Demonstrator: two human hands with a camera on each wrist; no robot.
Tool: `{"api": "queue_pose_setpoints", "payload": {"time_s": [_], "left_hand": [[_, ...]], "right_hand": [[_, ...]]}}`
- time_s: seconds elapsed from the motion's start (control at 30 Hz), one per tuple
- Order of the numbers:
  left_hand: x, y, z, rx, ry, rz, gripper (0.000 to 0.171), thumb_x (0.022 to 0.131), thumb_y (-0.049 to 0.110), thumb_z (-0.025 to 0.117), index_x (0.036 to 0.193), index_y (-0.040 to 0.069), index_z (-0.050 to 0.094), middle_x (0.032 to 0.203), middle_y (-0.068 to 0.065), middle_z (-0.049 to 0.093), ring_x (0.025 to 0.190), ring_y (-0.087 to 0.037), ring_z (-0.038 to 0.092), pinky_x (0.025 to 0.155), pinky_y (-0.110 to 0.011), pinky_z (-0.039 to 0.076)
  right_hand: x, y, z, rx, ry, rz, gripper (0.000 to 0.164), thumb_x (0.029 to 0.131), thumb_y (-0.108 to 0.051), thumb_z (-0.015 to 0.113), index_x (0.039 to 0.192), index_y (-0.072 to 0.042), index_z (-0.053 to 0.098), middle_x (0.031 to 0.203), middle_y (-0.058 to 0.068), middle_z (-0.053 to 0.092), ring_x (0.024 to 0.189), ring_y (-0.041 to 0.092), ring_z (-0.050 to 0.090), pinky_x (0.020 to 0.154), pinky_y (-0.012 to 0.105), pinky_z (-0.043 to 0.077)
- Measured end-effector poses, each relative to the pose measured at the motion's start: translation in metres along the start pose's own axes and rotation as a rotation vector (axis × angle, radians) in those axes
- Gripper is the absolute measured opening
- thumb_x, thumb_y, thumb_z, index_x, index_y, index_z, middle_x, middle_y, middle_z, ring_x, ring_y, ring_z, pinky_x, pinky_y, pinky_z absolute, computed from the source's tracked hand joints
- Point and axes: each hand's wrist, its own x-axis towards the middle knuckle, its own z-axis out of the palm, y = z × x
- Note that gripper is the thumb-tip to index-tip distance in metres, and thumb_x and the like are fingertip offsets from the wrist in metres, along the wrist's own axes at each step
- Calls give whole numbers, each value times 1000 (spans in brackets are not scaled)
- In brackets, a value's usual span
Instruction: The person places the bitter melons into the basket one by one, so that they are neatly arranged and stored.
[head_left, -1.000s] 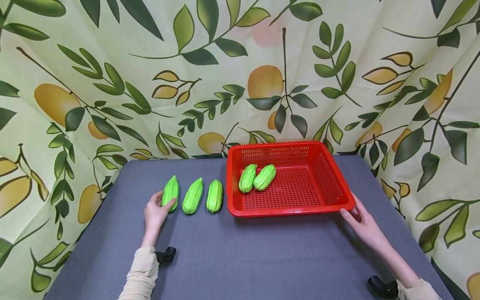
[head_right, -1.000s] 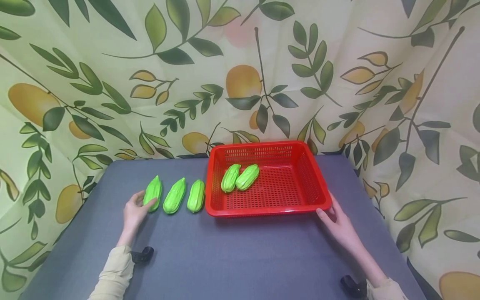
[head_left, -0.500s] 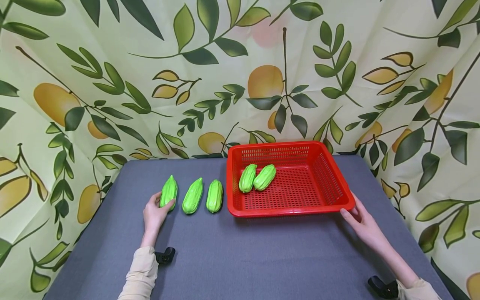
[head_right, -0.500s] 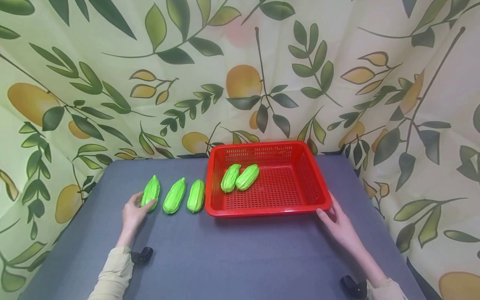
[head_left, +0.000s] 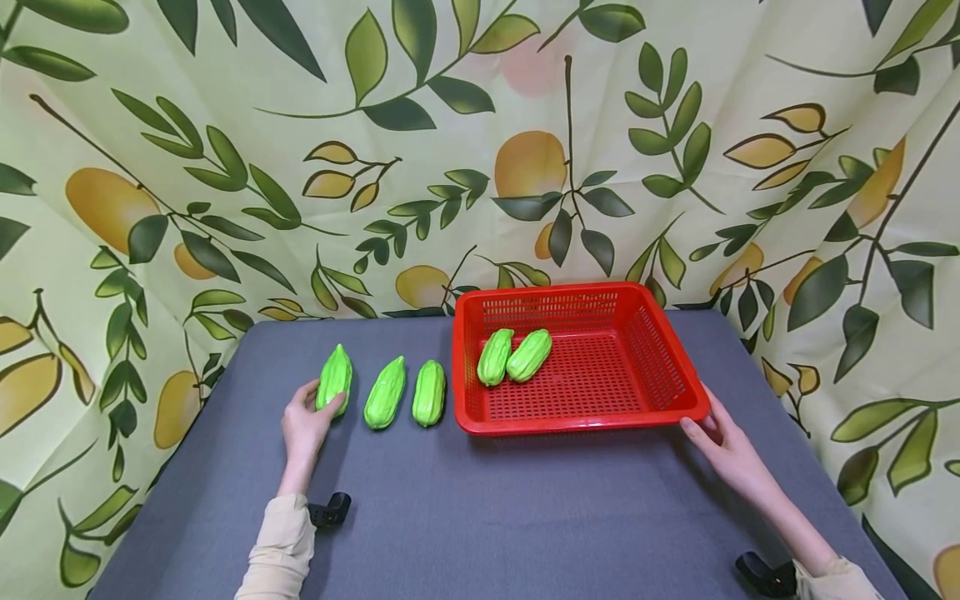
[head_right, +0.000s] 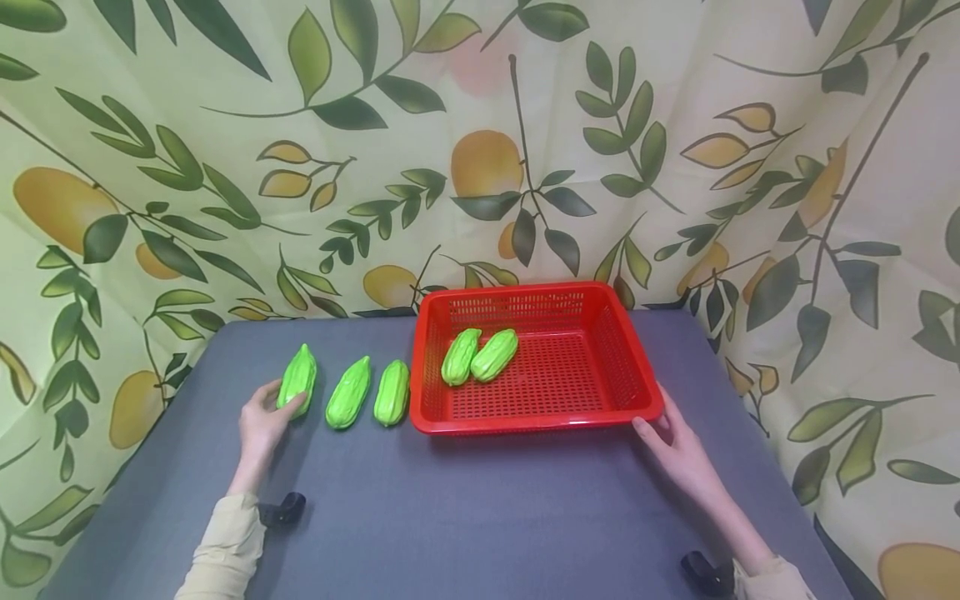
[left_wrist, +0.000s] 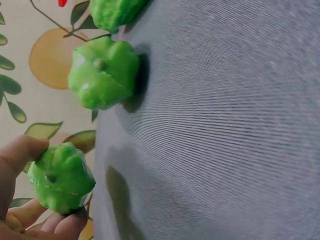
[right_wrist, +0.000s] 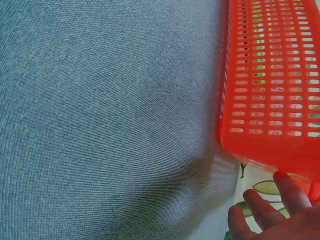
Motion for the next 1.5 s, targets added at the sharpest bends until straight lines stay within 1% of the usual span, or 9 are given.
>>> {"api": "queue_pose_setpoints", "payload": {"time_s": [0.17,0.47,0.7,0.9,1.17,1.4,1.5], "left_hand": [[-1,8,-2,-21,9,-5,58,85,15,69,133,-8,47,132,-32,51,122,-43,51,102,-46,42],[-3,23,-5,-62,7,5,59,85,18,70,135,-4,47,135,-28,50,124,-40,51,103,-44,42],[-1,37,-7,-106,26,1,59,85,18,70,136,-2,47,135,-26,51,125,-37,52,102,-43,44],[0,48,-11,-140,19,10,61,85,19,70,137,-1,46,136,-24,50,126,-35,51,101,-43,44],[1,58,-14,-168,32,15,61,85,22,70,138,3,46,137,-20,50,126,-31,52,102,-42,44],[2,62,-17,-180,53,12,61,84,23,71,137,4,48,137,-18,52,125,-29,53,100,-37,47],[2,64,-18,-181,53,2,61,84,24,71,138,5,47,137,-17,52,125,-28,53,100,-37,47]], "right_hand": [[0,1,0,2,-3,-2,73,95,-17,55,153,-14,12,136,33,45,101,-34,34,78,-3,30],[0,1,1,17,0,-14,73,95,-15,55,153,-13,12,136,35,44,101,-34,35,78,-4,30],[0,0,0,16,3,-10,73,95,-15,55,153,-13,12,137,35,43,101,-34,34,78,-4,30],[-1,0,1,19,7,-14,72,95,-14,55,153,-12,12,135,36,43,101,-34,35,78,-4,30],[-1,0,1,15,6,-12,72,95,-15,55,153,-12,13,135,36,44,101,-34,36,77,-4,30],[0,1,1,14,7,-18,72,95,-14,56,153,-12,13,135,35,44,101,-33,36,78,-3,30],[0,2,0,10,5,-16,73,95,-15,56,153,-13,13,136,34,44,101,-33,36,78,-4,30]]}}
